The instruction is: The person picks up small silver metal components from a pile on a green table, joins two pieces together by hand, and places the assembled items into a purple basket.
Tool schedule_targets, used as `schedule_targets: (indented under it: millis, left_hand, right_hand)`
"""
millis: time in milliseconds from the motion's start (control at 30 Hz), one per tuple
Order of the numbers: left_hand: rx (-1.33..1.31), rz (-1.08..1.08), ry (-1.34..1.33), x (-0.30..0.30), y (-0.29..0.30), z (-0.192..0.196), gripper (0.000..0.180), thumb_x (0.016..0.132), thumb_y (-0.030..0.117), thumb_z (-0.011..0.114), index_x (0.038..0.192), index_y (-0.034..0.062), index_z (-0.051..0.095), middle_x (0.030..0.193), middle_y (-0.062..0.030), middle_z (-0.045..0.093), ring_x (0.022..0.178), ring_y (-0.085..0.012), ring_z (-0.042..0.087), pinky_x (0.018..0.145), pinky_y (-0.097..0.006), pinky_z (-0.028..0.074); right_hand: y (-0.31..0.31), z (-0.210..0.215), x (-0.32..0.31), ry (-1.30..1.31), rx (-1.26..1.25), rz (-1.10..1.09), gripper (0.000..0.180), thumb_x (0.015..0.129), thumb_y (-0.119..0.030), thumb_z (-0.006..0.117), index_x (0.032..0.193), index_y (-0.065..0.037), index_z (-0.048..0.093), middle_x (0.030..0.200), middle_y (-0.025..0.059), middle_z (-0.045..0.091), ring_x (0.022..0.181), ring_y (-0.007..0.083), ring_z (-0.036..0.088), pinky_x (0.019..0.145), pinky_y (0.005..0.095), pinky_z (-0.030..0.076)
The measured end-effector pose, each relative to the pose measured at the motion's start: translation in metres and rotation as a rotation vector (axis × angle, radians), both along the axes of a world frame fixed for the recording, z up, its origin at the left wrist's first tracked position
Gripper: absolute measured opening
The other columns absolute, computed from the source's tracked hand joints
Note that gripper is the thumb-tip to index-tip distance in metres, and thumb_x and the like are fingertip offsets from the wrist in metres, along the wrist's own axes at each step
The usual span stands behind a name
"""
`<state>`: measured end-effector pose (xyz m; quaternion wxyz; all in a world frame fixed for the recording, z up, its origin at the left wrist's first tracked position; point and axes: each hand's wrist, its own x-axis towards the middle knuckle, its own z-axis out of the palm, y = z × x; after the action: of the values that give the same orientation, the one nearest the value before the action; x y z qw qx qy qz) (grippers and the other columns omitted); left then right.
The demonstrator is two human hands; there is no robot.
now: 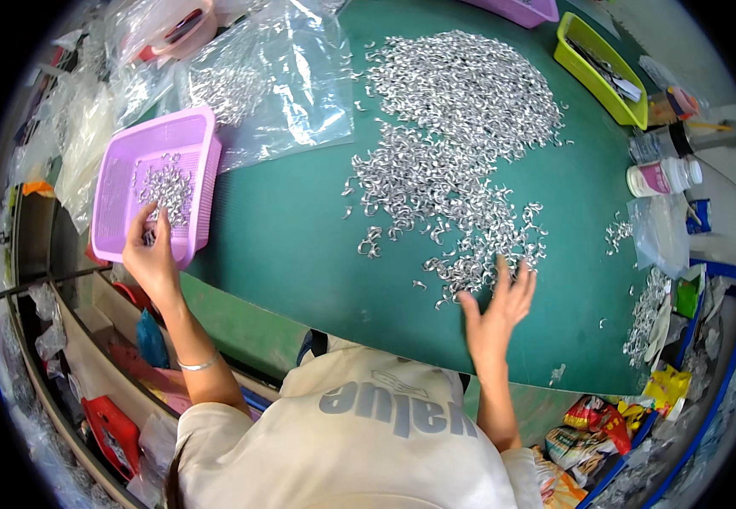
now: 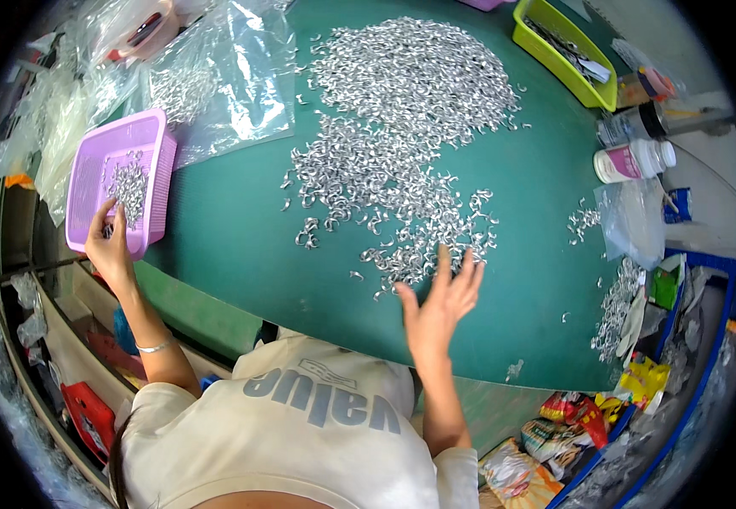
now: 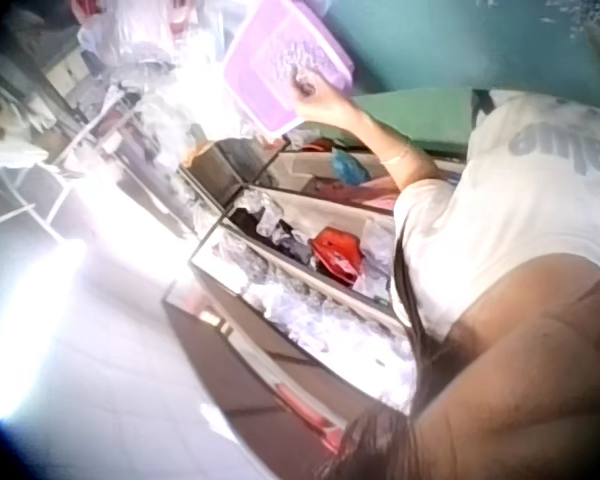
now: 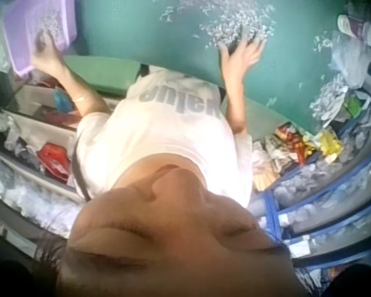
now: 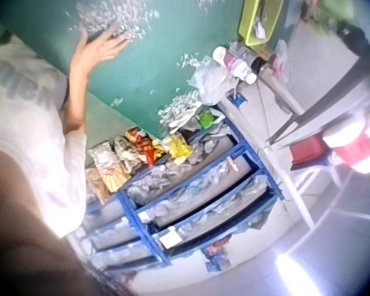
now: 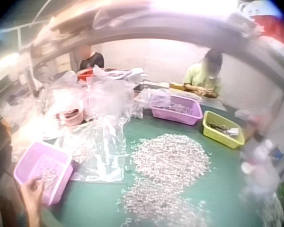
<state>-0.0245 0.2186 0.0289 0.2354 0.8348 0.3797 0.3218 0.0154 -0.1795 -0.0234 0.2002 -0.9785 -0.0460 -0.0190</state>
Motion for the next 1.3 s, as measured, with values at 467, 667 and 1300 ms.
schedule_targets:
  millis: [467,667,1300]
  left_hand:
    - [-0.845,-1.366,0.461,0.027,-0.209,-0.025,0.014,0.082,0.012,0.057,0.086,0.0012,0.065,0.065,-0.0107,0.061,0.050,-0.0170,0.052,0.050,-0.029,0.043]
    - [-0.259,-1.397,0.447,0.031,-0.242,-0.046,0.023,0.080,0.017,0.059,0.101,0.0087,0.059,0.066,-0.0143,0.060,0.057,-0.0321,0.057,0.052,-0.040,0.044]
    - [-0.147,-1.274,0.207,0.036,-0.259,-0.047,0.016,0.075,0.013,0.064,0.090,0.0075,0.064,0.074,-0.0124,0.062,0.055,-0.0284,0.058,0.049,-0.034,0.045]
  right_hand:
    - [0.019,0.002,0.008,0.134,0.831,0.368,0.030,0.074,0.004,0.059,0.103,0.000,0.058,0.110,0.0131,0.055,0.112,0.0275,0.048,0.090,0.0349,0.039]
    - [-0.030,0.011,0.021,-0.176,0.432,-0.055,0.019,0.069,0.003,0.064,0.087,0.000,0.060,0.091,0.0124,0.059,0.082,0.0267,0.053,0.072,0.0346,0.043]
    - [-0.024,0.010,0.027,-0.218,0.290,0.213,0.025,0.071,-0.001,0.060,0.095,-0.005,0.062,0.097,0.0077,0.054,0.087,0.0247,0.049,0.074,0.0344,0.037]
